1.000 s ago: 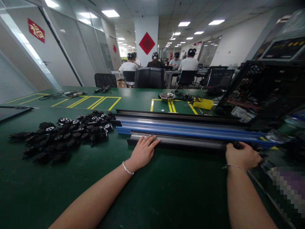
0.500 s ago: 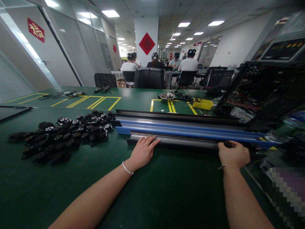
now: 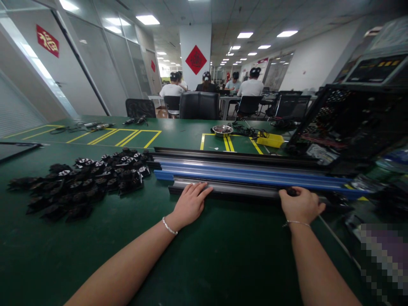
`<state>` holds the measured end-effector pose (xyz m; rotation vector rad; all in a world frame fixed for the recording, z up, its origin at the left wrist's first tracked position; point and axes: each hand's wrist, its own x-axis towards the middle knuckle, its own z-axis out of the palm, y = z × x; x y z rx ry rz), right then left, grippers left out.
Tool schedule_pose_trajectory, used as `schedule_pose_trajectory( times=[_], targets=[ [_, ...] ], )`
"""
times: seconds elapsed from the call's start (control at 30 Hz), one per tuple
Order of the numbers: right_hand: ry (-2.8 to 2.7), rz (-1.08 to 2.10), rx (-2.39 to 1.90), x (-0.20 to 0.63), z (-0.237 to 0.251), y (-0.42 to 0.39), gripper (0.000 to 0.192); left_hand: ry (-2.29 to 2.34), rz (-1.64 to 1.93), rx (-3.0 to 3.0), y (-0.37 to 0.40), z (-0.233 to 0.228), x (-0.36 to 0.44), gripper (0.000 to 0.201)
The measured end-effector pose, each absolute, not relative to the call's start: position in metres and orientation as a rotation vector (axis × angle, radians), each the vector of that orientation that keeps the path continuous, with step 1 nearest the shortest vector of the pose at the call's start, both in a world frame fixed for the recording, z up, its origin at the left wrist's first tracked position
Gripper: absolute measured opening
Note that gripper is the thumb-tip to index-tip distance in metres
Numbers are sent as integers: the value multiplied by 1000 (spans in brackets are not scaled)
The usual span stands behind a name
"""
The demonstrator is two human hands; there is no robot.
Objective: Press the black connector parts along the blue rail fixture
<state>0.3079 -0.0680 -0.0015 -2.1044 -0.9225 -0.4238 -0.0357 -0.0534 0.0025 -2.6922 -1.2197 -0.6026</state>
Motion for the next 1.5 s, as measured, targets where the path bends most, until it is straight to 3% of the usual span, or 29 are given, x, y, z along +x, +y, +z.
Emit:
schedule_pose_trajectory(
  times=[0.47, 1.5],
  targets=[
    [-1269, -494, -1986, 272, -3, -59, 27, -1219, -623, -2695, -54, 4, -35, 54],
    [-1301, -375, -1946, 261, 0, -62, 30, -1222, -633, -2691, -54, 3, -35, 56]
  ],
)
